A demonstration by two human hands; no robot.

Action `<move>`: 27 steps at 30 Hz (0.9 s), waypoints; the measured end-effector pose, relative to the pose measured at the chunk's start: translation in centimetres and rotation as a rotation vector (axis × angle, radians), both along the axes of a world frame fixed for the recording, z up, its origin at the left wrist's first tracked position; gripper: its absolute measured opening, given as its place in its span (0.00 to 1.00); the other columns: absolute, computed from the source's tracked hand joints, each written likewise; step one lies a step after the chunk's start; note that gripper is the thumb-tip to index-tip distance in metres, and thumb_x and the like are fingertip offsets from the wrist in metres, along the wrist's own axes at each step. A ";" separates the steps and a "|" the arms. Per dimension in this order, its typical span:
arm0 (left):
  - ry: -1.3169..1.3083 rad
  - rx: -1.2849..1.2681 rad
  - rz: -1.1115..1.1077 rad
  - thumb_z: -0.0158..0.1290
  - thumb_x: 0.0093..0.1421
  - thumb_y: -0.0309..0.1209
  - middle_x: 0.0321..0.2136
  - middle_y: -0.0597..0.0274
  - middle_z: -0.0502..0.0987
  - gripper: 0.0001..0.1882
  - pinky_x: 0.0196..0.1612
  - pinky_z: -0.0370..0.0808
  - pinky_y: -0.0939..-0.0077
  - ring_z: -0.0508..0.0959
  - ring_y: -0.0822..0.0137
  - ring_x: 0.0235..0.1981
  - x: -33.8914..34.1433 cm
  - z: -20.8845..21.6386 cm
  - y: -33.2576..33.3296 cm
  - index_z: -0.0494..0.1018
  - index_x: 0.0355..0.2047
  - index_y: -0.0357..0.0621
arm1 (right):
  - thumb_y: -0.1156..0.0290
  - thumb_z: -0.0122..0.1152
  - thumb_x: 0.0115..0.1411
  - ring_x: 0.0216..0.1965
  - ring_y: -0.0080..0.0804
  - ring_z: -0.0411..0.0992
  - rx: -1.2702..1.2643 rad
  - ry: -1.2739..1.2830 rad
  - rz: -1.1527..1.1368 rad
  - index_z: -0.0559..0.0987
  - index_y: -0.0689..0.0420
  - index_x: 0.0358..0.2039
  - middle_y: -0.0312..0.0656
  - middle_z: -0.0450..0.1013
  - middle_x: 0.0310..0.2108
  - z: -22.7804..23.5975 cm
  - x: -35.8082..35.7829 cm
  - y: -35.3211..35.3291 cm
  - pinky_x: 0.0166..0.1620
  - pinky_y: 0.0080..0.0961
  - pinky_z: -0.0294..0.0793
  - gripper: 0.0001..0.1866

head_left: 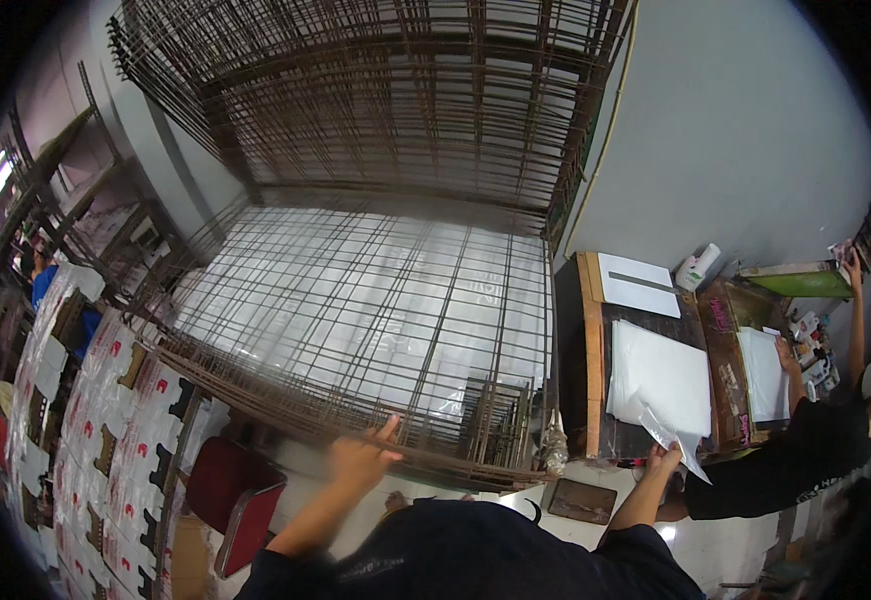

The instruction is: The person repeatedly picks up white plastic sheets from a table and places them onto a metal wire rack. They handle the sheets one at a time, smoothing them out as they stack them. The task continues in a repetitive loop throughout the clip.

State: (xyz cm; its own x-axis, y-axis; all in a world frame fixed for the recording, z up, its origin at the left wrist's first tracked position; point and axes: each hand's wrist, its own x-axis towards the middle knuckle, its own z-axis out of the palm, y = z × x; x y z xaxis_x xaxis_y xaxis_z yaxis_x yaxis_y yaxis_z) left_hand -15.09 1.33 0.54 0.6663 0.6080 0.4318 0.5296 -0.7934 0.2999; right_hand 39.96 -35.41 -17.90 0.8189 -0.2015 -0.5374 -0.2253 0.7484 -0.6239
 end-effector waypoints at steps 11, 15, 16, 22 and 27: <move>-0.267 0.123 -0.083 0.44 0.54 0.57 0.24 0.66 0.77 0.28 0.20 0.66 0.75 0.73 0.67 0.18 0.4 -7.7 0.2 0.75 0.44 0.50 | 0.70 0.44 0.57 0.38 0.40 0.71 -0.126 -0.114 0.063 0.69 0.60 0.41 0.46 0.69 0.39 3.5 -0.1 -4.0 0.37 0.31 0.73 0.13; -0.404 0.237 0.001 0.44 0.51 0.59 0.29 0.68 0.77 0.29 0.33 0.66 0.68 0.72 0.64 0.29 1.0 -5.4 -0.1 0.76 0.41 0.53 | 0.71 0.43 0.56 0.39 0.42 0.71 -0.111 -0.138 0.074 0.69 0.62 0.40 0.48 0.69 0.39 4.3 -1.1 -4.2 0.35 0.31 0.74 0.13; -0.405 0.300 0.018 0.44 0.51 0.60 0.30 0.68 0.77 0.29 0.37 0.65 0.66 0.71 0.63 0.32 1.2 -4.6 0.0 0.77 0.41 0.53 | 0.71 0.43 0.56 0.39 0.42 0.71 -0.099 -0.152 0.069 0.69 0.63 0.40 0.49 0.68 0.39 4.6 -1.3 -4.6 0.35 0.31 0.74 0.13; -0.539 0.460 0.169 0.51 0.39 0.65 0.20 0.74 0.70 0.27 0.36 0.57 0.66 0.62 0.63 0.26 1.7 2.0 0.4 0.72 0.15 0.53 | 0.73 0.44 0.49 0.38 0.43 0.71 -0.212 -0.265 -0.024 0.70 0.65 0.35 0.48 0.69 0.36 10.0 -2.5 -4.7 0.40 0.39 0.73 0.13; -0.679 0.545 0.283 0.57 0.28 0.68 0.17 0.70 0.53 0.36 0.32 0.53 0.70 0.57 0.64 0.25 3.1 8.7 2.5 0.56 0.13 0.50 | 0.75 0.48 0.44 0.27 0.30 0.66 -0.696 -0.424 -0.093 0.65 0.60 0.24 0.39 0.63 0.26 17.9 -4.8 -3.8 0.32 0.28 0.70 0.05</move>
State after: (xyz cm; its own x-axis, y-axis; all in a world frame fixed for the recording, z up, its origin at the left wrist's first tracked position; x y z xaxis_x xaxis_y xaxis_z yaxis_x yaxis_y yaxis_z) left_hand -12.01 3.83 9.23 0.0211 0.3067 0.9516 0.5725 -0.7840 0.2400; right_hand 35.18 -39.24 0.02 0.8879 -0.4518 0.0869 0.1779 0.1629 -0.9705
